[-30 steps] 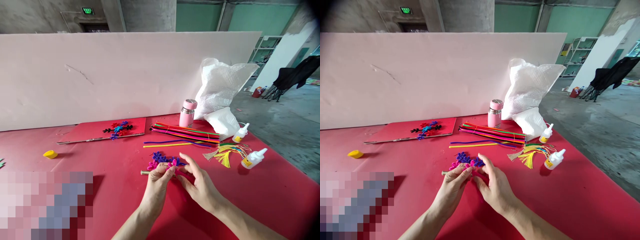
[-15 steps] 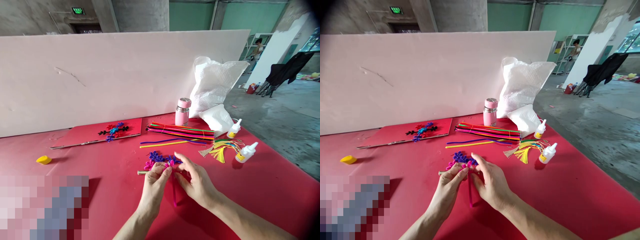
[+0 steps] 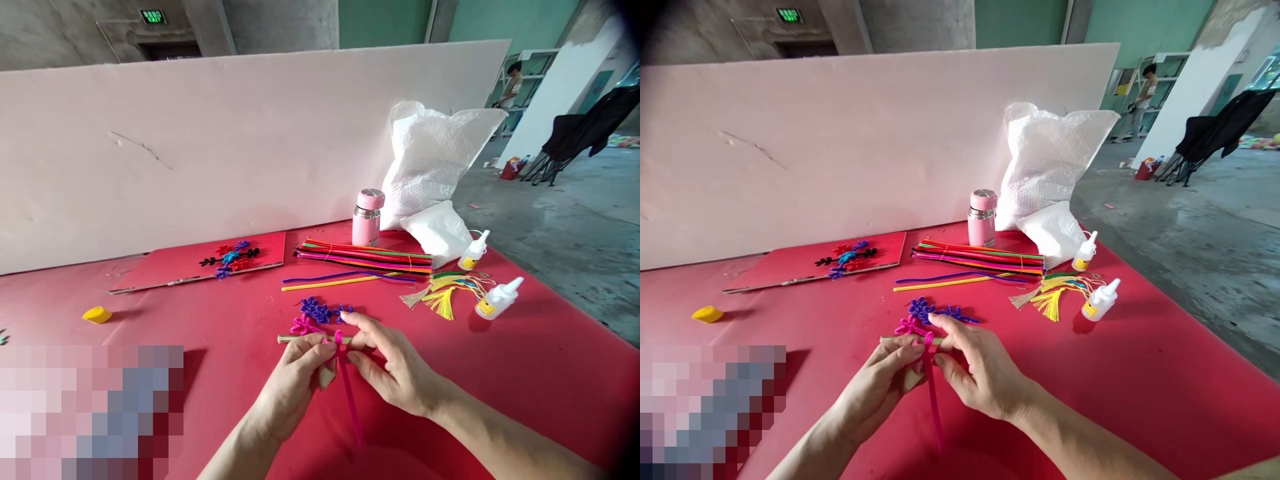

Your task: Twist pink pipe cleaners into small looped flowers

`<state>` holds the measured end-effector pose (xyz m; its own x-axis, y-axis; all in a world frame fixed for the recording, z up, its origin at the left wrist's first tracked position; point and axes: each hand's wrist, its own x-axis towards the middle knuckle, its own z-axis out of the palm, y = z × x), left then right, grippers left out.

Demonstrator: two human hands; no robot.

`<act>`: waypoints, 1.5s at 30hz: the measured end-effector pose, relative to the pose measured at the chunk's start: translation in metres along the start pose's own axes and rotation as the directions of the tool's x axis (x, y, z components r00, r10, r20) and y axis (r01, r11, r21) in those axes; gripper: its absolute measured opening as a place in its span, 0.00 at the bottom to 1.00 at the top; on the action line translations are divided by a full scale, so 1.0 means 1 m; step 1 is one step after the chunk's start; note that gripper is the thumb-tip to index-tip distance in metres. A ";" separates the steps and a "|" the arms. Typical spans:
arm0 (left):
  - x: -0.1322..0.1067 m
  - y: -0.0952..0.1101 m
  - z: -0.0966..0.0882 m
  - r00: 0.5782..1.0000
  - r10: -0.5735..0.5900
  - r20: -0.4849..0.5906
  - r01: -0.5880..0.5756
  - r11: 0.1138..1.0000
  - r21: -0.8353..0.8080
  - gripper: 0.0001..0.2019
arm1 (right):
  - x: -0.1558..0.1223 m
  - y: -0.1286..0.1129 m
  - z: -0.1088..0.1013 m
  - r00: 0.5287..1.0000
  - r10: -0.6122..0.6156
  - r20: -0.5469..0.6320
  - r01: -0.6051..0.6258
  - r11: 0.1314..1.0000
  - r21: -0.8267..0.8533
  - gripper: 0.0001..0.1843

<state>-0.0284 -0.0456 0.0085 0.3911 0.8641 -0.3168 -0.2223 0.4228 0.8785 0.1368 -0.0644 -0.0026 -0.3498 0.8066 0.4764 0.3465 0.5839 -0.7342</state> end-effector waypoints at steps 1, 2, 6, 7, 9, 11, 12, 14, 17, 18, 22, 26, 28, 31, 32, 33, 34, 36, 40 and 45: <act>-0.001 -0.003 0.000 1.000 -0.025 -0.003 0.025 0.998 -0.062 0.11 | 0.000 0.001 0.001 1.000 -0.019 -0.025 0.017 0.998 -0.056 0.27; -0.001 -0.007 0.000 0.999 -0.042 -0.004 0.041 0.992 -0.116 0.12 | 0.000 0.002 0.001 0.998 -0.039 -0.048 0.033 0.992 -0.120 0.28; -0.004 -0.017 0.002 0.997 -0.044 -0.060 0.029 0.974 -0.224 0.11 | 0.001 0.000 0.003 0.996 -0.064 -0.058 0.043 0.950 -0.308 0.29; -0.004 -0.018 0.002 0.996 -0.039 -0.078 0.021 0.974 -0.224 0.11 | 0.001 -0.002 0.003 0.996 -0.066 -0.054 0.045 0.944 -0.326 0.29; -0.005 -0.019 0.003 0.994 -0.029 -0.108 0.004 0.974 -0.225 0.11 | 0.001 -0.005 0.005 0.996 -0.086 -0.038 0.068 0.934 -0.351 0.28; -0.006 -0.018 0.004 0.990 -0.019 -0.140 -0.016 0.969 -0.245 0.10 | 0.000 -0.008 0.007 0.993 -0.118 -0.015 0.103 0.916 -0.388 0.27; -0.006 -0.018 0.004 0.987 -0.015 -0.160 -0.028 0.965 -0.260 0.09 | 0.000 -0.010 0.008 0.992 -0.127 -0.002 0.115 0.903 -0.415 0.26; -0.006 -0.017 0.004 0.983 -0.009 -0.185 -0.043 0.961 -0.275 0.09 | -0.001 -0.011 0.010 0.991 -0.132 0.018 0.124 0.874 -0.470 0.25; -0.007 -0.017 0.004 0.986 -0.001 -0.166 -0.041 0.968 -0.249 0.11 | -0.001 -0.011 0.011 0.994 -0.109 0.005 0.097 0.860 -0.501 0.27; -0.008 -0.018 0.004 0.988 -0.001 -0.155 -0.035 0.973 -0.229 0.11 | -0.001 -0.012 0.010 0.995 -0.099 -0.008 0.082 0.865 -0.495 0.27; -0.010 -0.018 0.002 0.992 0.040 -0.120 -0.045 0.998 -0.038 0.13 | 0.000 -0.012 0.006 0.996 -0.066 -0.066 0.030 0.892 -0.451 0.28; -0.012 -0.015 0.001 0.993 0.101 -0.058 -0.089 0.980 0.180 0.14 | 0.000 -0.009 0.007 0.998 -0.040 -0.049 0.022 0.943 -0.332 0.27; -0.011 -0.012 0.000 0.993 0.112 -0.023 -0.101 0.954 0.281 0.14 | -0.001 -0.007 0.009 0.998 -0.040 -0.043 0.028 0.965 -0.262 0.28; -0.010 -0.009 -0.002 0.991 0.132 0.018 -0.126 0.885 0.449 0.16 | -0.003 -0.006 0.011 0.997 -0.072 -0.041 0.060 0.971 -0.233 0.29; -0.010 -0.008 -0.003 0.991 0.132 0.031 -0.130 0.858 0.496 0.16 | -0.004 -0.006 0.012 0.996 -0.080 -0.034 0.070 0.970 -0.232 0.30; -0.010 -0.008 -0.003 0.991 0.128 0.049 -0.134 0.835 0.534 0.16 | -0.005 -0.006 0.012 0.996 -0.082 -0.023 0.075 0.971 -0.228 0.30; -0.010 -0.008 -0.004 0.990 0.125 0.071 -0.143 0.816 0.560 0.15 | -0.006 -0.007 0.012 0.997 -0.075 -0.010 0.071 0.974 -0.217 0.30; -0.011 -0.008 -0.006 0.984 0.122 0.133 -0.177 0.792 0.585 0.15 | -0.007 -0.009 0.013 1.000 -0.023 0.008 0.024 0.987 -0.160 0.31; -0.016 -0.005 -0.008 0.963 0.147 0.226 -0.257 0.756 0.602 0.15 | -0.004 -0.016 0.010 0.965 0.238 0.111 -0.257 0.944 0.209 0.32; -0.026 0.008 -0.002 0.916 0.224 0.332 -0.393 0.668 0.632 0.15 | 0.002 -0.019 0.004 0.816 0.396 0.420 -0.568 0.418 0.709 0.28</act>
<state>-0.0419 -0.0642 0.0233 0.6051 0.7957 0.0257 0.2627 -0.2300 0.9371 0.1256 -0.0747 0.0102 -0.5142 0.8512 -0.1053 -0.2735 -0.2790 -0.9205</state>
